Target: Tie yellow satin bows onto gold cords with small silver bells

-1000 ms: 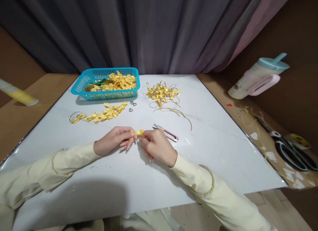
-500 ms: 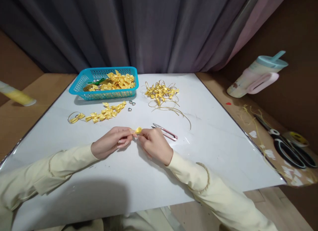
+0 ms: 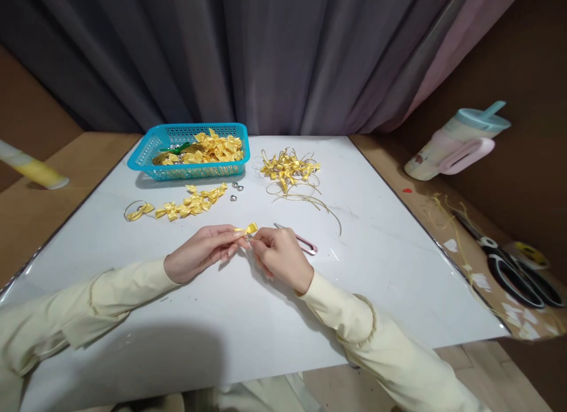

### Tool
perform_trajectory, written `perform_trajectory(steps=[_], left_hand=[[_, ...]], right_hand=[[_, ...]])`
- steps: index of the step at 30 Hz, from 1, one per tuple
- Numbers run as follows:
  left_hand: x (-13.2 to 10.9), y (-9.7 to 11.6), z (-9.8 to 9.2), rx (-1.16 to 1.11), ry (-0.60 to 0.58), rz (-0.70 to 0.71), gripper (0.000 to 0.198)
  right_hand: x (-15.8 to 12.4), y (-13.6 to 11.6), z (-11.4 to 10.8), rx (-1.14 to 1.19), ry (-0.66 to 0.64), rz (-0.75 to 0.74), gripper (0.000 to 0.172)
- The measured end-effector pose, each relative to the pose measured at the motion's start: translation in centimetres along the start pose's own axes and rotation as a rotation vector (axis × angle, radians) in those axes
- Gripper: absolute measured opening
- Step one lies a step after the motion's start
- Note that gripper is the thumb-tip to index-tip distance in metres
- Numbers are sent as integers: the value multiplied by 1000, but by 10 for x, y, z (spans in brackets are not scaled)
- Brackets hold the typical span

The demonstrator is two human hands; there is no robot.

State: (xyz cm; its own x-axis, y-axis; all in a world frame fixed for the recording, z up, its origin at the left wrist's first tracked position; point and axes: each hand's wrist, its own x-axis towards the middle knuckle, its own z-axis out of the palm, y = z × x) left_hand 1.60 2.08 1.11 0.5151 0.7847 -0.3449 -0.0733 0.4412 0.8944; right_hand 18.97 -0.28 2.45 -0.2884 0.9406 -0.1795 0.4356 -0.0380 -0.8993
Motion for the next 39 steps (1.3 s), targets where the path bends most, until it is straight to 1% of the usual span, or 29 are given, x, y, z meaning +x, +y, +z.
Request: perform_trajectory(steps=[8, 14, 20, 24, 28, 39], left_hand=[[-2, 3, 4, 16, 26, 3, 24], [-1, 0, 1, 7, 30, 10, 20], [-3, 0, 4, 54, 3, 23, 21], [-2, -1, 3, 67, -12, 36, 22], [-1, -3, 0, 69, -29, 48, 20], [0, -2, 0, 78, -23, 27, 20]], right_hand=[[-1, -3, 1, -30, 15, -5, 27], [-4, -8, -2, 26, -6, 19, 24], [-5, -9, -7, 69, -29, 19, 24], [-5, -9, -6, 75, -61, 32, 24], [-6, -11, -5, 64, -61, 36, 25], [-7, -11, -6, 52, -77, 40, 23]])
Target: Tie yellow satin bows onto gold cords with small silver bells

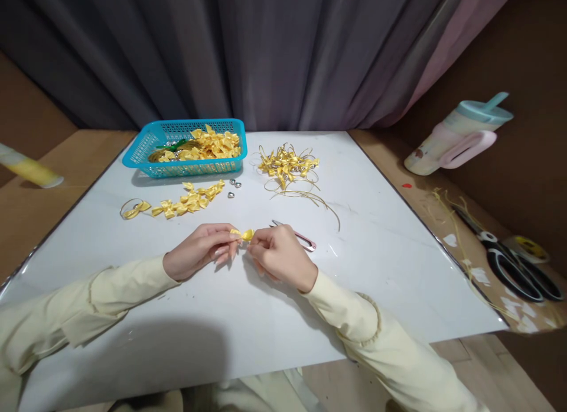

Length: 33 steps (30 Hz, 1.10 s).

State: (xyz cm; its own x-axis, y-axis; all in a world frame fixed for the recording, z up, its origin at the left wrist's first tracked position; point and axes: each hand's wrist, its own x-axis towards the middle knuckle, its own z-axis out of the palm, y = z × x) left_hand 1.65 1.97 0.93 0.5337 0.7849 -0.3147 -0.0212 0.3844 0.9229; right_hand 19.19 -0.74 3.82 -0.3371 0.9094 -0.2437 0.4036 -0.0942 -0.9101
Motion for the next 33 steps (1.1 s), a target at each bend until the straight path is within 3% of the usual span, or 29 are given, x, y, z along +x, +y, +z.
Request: perform_trajectory(steps=[33], left_hand=[[0, 1, 1, 12, -19, 22, 19]], right_hand=[[-1, -3, 2, -13, -16, 12, 26]])
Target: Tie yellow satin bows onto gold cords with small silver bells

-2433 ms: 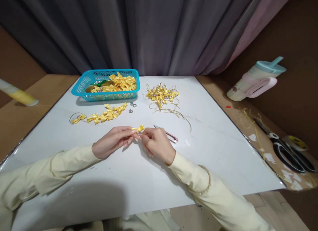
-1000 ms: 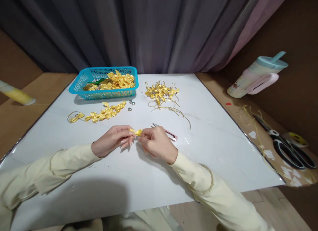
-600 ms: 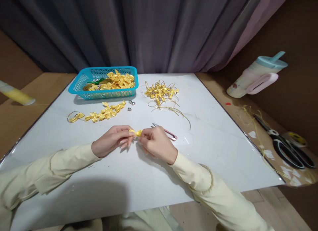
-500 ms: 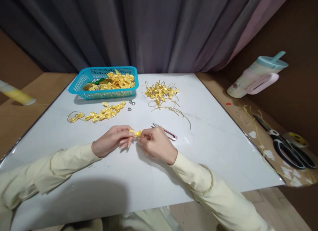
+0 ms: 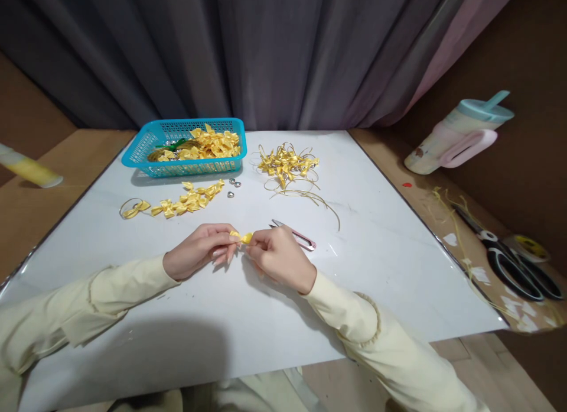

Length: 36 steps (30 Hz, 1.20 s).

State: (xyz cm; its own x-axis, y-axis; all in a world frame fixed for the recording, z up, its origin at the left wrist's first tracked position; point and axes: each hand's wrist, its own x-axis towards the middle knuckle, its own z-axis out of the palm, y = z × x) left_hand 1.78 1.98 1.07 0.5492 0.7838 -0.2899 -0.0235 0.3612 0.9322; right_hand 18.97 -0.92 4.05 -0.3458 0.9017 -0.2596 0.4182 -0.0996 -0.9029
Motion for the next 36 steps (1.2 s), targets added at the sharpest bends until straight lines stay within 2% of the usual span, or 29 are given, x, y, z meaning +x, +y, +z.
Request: perform_trajectory(steps=[22, 29, 36], left_hand=[[0, 2, 1, -4, -9, -15, 23], [0, 1, 0, 9, -12, -34, 22], [-1, 2, 4, -56, 49, -86, 21]], right_hand=[[1, 1, -1, -88, 2, -50, 27], [2, 2, 5, -177, 73, -74, 31], [5, 7, 14, -237, 179, -94, 29]])
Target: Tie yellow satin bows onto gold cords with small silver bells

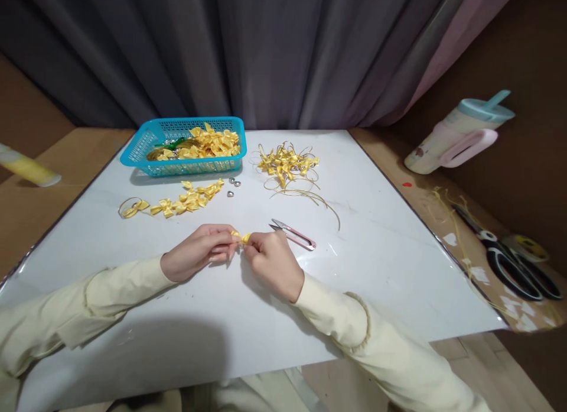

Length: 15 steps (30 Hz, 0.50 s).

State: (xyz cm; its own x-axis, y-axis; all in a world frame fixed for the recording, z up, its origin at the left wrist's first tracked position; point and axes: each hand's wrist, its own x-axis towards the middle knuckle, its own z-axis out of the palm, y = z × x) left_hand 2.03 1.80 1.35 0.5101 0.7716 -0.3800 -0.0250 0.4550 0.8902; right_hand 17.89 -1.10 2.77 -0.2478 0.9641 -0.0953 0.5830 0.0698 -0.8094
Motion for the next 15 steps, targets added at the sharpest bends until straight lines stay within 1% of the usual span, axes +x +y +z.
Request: perform_trajectory(steps=[5, 9, 12, 15], left_hand=[[-1, -2, 2, -58, 7, -32, 20], [-2, -1, 3, -40, 12, -19, 21], [-3, -1, 4, 29, 19, 51, 22], [-5, -2, 5, 101, 61, 140, 22]], right_hand=[[1, 2, 6, -13, 32, -13, 31], [-1, 3, 10, -45, 82, -58, 31], [-4, 6, 12, -118, 144, -135, 27], [-5, 11, 13, -209, 205, -230, 22]])
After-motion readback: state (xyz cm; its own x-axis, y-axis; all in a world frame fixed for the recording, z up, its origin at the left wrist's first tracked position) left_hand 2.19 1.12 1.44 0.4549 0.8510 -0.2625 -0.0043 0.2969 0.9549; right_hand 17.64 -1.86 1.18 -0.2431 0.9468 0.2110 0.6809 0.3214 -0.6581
